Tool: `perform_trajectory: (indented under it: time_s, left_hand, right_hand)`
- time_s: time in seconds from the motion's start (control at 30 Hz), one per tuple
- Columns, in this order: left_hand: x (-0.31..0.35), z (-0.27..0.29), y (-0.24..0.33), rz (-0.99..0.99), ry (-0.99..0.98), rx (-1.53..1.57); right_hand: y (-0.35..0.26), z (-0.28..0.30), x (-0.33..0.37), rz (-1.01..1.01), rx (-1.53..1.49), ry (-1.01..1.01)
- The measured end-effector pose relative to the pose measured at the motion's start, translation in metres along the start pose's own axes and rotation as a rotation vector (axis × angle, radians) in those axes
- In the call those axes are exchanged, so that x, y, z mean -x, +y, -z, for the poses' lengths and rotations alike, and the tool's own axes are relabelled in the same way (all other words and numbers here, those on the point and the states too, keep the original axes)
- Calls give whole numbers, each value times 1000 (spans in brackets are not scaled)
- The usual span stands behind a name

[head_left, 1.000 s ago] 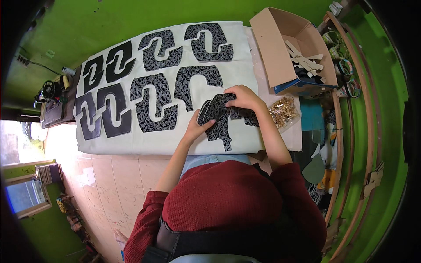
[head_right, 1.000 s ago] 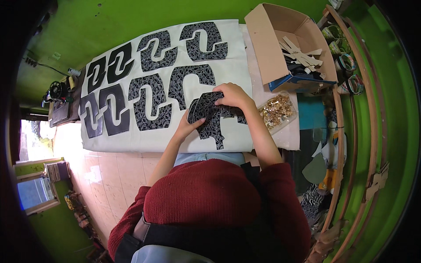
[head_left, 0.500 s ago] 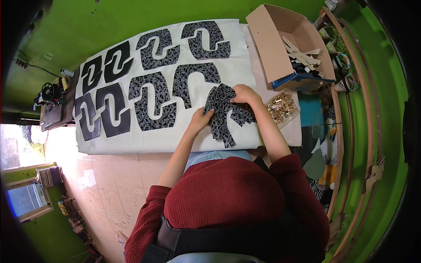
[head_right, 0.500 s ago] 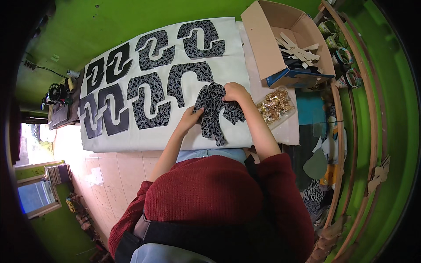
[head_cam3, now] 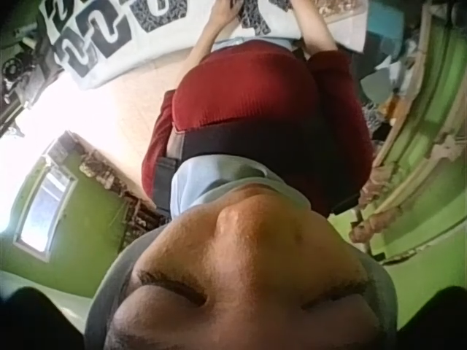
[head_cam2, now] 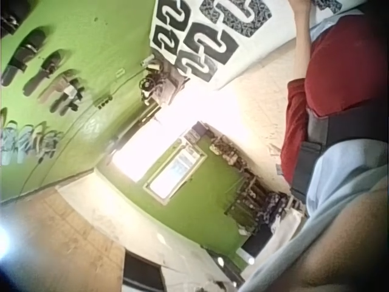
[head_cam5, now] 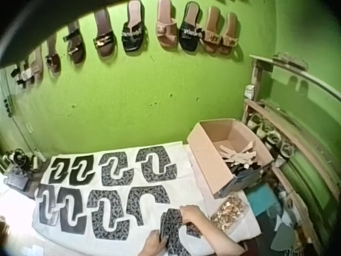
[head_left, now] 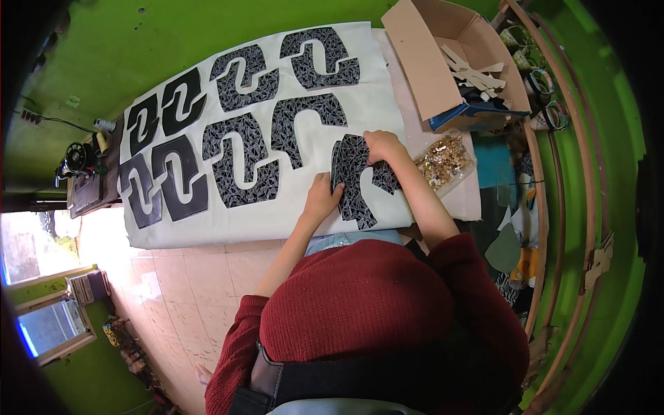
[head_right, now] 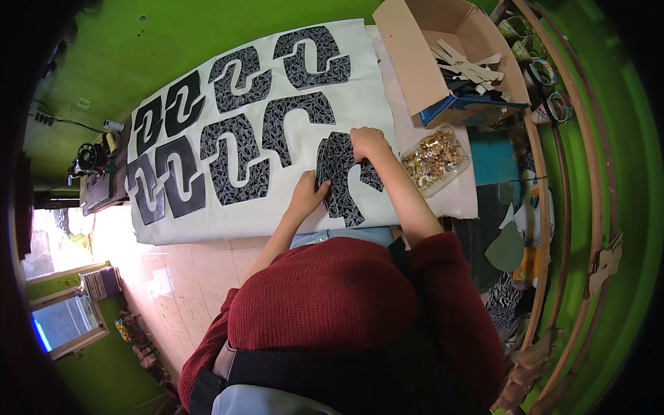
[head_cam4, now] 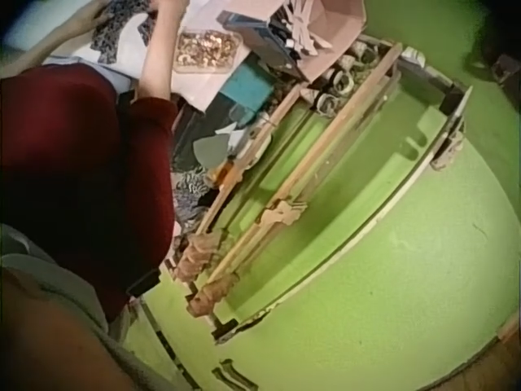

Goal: Organizing and laying out patterned fabric pieces for shoe manufacturing on a work table.

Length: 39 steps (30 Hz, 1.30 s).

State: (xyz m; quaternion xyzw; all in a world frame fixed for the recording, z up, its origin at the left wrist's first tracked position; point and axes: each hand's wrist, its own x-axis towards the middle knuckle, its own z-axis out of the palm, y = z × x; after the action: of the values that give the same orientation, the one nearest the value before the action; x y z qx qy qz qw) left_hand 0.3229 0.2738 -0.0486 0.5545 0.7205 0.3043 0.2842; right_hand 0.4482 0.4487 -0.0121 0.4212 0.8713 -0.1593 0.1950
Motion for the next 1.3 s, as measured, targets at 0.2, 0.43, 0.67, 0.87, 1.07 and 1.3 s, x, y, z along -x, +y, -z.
perform_trajectory:
  time_s: [0.2,0.43,0.67,0.87,1.07,1.3]
  left_hand:
    - [-6,-7,-16,151,-12,399]
    - [-21,36,0,118,-116,864]
    - [-74,37,57,73,-349,725]
    - [-110,-54,115,48,-603,756]
    - [-111,-98,126,-397,-296,265]
    - [-99,-86,131,-491,-198,392]
  right_hand:
    - [9,11,21,185,-323,39]
    - [10,22,67,204,-733,286]
    - [67,21,107,116,-817,528]
    - [156,9,143,-253,-617,603]
    - [171,-29,139,-388,-521,917]
    - [147,-4,159,-341,-282,1006]
